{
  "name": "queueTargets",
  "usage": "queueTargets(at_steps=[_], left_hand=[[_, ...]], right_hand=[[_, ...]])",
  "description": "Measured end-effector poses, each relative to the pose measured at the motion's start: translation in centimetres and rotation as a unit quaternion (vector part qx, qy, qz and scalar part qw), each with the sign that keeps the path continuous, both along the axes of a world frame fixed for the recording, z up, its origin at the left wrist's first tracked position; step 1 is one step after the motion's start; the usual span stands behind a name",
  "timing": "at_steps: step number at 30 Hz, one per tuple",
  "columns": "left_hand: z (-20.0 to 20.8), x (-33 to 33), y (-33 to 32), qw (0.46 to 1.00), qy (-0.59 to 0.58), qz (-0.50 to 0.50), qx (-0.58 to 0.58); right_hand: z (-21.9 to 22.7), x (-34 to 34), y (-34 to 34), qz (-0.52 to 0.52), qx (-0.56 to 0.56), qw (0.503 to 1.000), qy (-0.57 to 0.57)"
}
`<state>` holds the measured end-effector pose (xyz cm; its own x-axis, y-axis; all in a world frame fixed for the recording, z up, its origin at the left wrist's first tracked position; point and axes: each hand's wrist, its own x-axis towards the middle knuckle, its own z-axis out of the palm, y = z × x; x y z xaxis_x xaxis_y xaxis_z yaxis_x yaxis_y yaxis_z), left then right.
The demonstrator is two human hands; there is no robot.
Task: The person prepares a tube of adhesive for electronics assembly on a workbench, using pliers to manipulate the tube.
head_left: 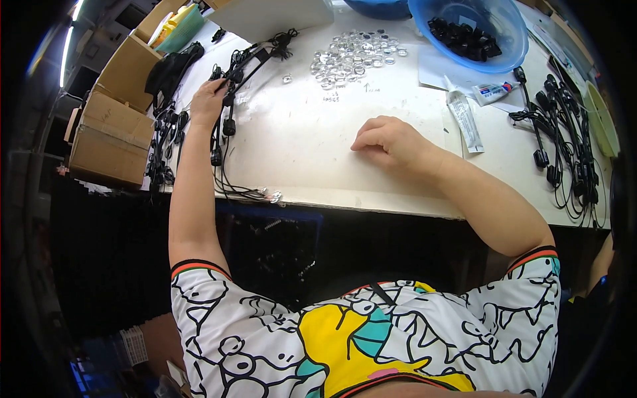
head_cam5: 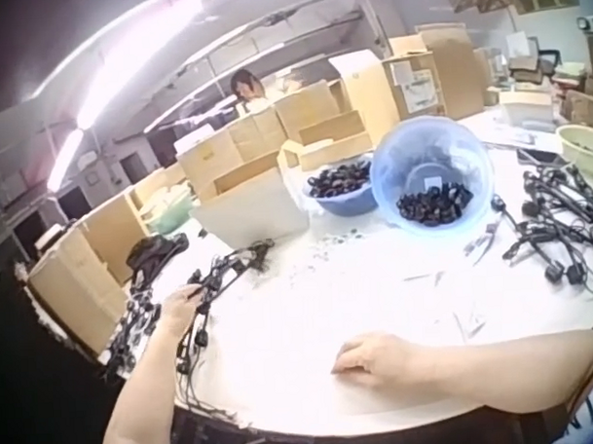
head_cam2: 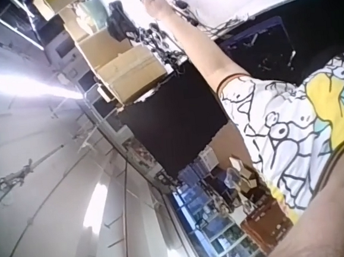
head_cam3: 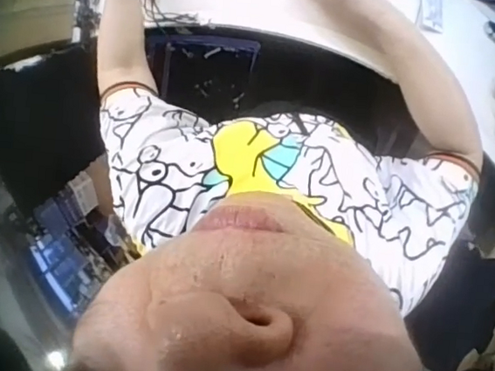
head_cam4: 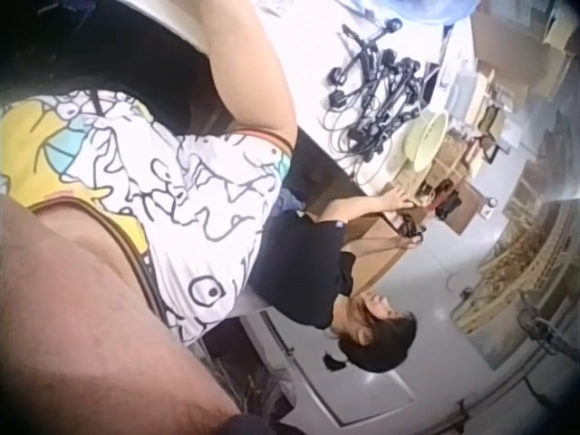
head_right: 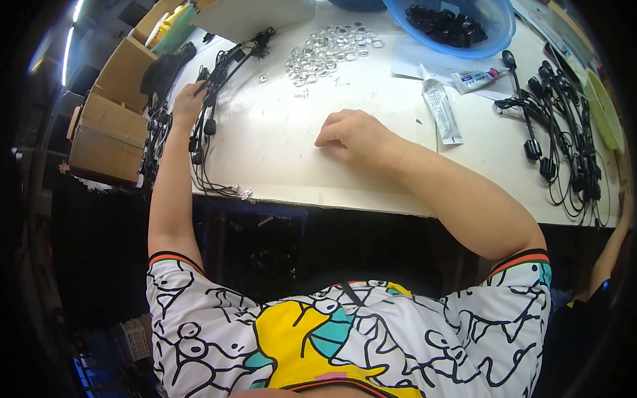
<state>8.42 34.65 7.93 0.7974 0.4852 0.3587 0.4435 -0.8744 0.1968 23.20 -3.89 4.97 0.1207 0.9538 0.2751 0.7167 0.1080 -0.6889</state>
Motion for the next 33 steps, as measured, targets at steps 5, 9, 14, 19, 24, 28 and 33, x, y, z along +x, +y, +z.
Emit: queueTargets(at_steps=[5, 9, 14, 19, 24, 28, 33], left_hand=[[1.0, -2.5, 2.3, 0.943, -0.266, -0.036, -0.2], [4.1, -4.0, 0.2, 0.901, -0.349, 0.066, -0.249], [6.5, -6.9, -4.9, 0.877, -0.419, -0.032, -0.233], [7.8, -9.8, -13.5, 0.965, -0.209, -0.155, -0.02], [7.5, -12.4, -22.7, 0.958, -0.025, -0.244, 0.15], [5.6, -12.6, -26.8, 0.943, -0.064, -0.28, 0.171], [-2.0, -15.4, -29.7, 0.88, -0.431, -0.187, -0.07]], right_hand=[[0.3, -0.2, -0.1, 0.004, -0.019, 1.0, 0.017], [0.7, -0.4, -0.5, -0.002, -0.027, 0.999, 0.018], [1.2, -0.8, -0.5, -0.057, -0.03, 0.993, 0.097], [2.9, -0.1, -0.7, -0.096, 0.185, 0.935, 0.286], [7.6, -6.6, -2.5, 0.046, 0.04, 0.983, 0.171], [6.5, -12.1, -4.8, 0.05, -0.098, 0.994, -0.012], [0.5, -13.6, -6.5, -0.025, -0.08, 0.978, 0.192]])
